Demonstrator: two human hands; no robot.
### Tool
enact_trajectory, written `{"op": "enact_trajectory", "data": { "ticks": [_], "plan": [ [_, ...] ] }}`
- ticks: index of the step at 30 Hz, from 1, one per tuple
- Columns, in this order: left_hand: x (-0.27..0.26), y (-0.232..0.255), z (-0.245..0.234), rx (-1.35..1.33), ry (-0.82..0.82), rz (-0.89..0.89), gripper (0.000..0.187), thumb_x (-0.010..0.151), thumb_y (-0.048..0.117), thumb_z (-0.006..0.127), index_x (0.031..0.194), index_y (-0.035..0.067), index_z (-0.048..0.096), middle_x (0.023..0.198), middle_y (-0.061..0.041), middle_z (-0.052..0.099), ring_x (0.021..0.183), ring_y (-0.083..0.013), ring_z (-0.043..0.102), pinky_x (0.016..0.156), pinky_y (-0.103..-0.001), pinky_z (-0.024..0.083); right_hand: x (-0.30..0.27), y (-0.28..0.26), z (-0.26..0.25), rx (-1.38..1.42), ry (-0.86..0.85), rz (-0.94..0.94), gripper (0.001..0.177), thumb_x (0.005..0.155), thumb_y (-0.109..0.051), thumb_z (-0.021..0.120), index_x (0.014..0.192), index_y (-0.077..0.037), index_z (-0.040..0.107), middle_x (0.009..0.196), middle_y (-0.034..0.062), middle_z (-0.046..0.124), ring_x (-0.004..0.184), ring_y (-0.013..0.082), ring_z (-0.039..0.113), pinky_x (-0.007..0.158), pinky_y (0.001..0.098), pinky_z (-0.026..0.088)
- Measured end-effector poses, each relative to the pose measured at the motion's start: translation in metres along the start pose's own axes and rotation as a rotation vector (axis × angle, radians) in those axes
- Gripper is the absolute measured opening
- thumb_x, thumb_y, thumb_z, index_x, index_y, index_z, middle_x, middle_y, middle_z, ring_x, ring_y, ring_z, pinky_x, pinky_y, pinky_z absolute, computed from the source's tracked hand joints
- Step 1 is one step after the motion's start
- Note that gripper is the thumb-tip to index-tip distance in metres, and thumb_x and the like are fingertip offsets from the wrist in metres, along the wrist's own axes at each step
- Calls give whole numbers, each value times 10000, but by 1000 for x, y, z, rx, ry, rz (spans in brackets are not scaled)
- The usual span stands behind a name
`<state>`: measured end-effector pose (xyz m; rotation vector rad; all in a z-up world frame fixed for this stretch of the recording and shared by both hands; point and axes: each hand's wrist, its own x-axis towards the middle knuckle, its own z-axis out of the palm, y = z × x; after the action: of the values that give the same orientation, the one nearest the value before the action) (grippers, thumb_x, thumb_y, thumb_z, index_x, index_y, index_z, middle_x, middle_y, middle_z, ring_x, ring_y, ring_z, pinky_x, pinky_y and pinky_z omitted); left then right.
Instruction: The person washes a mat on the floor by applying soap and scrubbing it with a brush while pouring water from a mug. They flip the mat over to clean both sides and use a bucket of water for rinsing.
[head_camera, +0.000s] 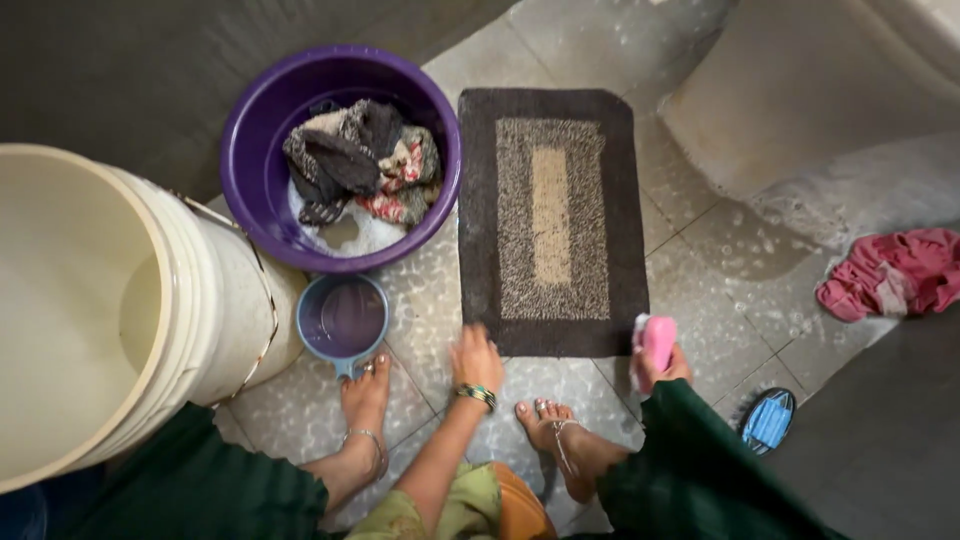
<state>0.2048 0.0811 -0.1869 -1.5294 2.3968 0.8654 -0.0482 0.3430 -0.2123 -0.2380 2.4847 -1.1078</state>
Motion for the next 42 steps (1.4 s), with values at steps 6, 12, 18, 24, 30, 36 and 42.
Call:
{"op": "enact_trajectory", "data": {
  "ticks": [6, 12, 18, 24, 30, 36, 42],
  "plan": [
    [8, -63, -110, 494, 656, -86, 648, 808, 157, 608, 1422, 1, 470, 1481, -174, 482, 1440, -379, 422, 1189, -537, 274, 26, 0, -13, -17, -17, -92, 559, 819, -355, 839, 1192, 11, 640, 1004, 147, 722, 872, 223, 679, 776, 362, 536],
    [-3, -116, -145, 364, 206, -9, 286, 820, 166, 591, 1093, 113, 662, 976, -105, 725, 996, -266, 676, 1010, -454, 432, 34, -28, 16, -46, -105, -186, 576, 791, -385, 852, 1144, 17, 642, 972, 138, 730, 853, 219, 689, 765, 357, 539],
    [16, -100, -132, 605, 102, 534, 151, 864, 135, 574, 879, 142, 724, 762, -86, 742, 733, -258, 729, 762, -406, 524, 25, -77, 64, -83, -245, -156, 532, 792, -408, 824, 1108, -4, 681, 919, 130, 746, 799, 212, 701, 725, 349, 547],
    [-2, 2, -129, 932, -263, 791, 225, 901, 189, 562, 871, 142, 780, 856, -86, 745, 862, -240, 722, 914, -476, 456, 32, -101, 128, 200, -550, 123, 469, 854, -397, 762, 1127, -24, 689, 926, 91, 750, 764, 171, 698, 693, 313, 566],
    [-11, -21, -153, 595, -71, 789, 143, 853, 138, 586, 821, 142, 725, 771, -93, 751, 788, -236, 738, 904, -418, 487, 31, -137, 156, 448, -763, 116, 366, 953, -340, 683, 1131, -21, 682, 943, 60, 739, 779, 137, 696, 715, 311, 577],
    [9, -116, -144, 501, 84, 638, 77, 807, 125, 607, 825, 104, 678, 739, -128, 736, 695, -273, 742, 690, -407, 584, -4, -158, 124, 304, -937, -169, 465, 923, -352, 740, 1223, -8, 654, 1036, 113, 709, 895, 195, 667, 793, 331, 549],
    [16, -153, -176, 640, -86, 370, 471, 819, 387, 604, 1122, 28, 625, 1001, -176, 728, 957, -314, 718, 861, -453, 555, 17, -88, 75, -545, -184, -518, 584, 858, -502, 702, 1032, 45, 594, 1001, 279, 625, 913, 450, 617, 818, 493, 505]
  ]
}}
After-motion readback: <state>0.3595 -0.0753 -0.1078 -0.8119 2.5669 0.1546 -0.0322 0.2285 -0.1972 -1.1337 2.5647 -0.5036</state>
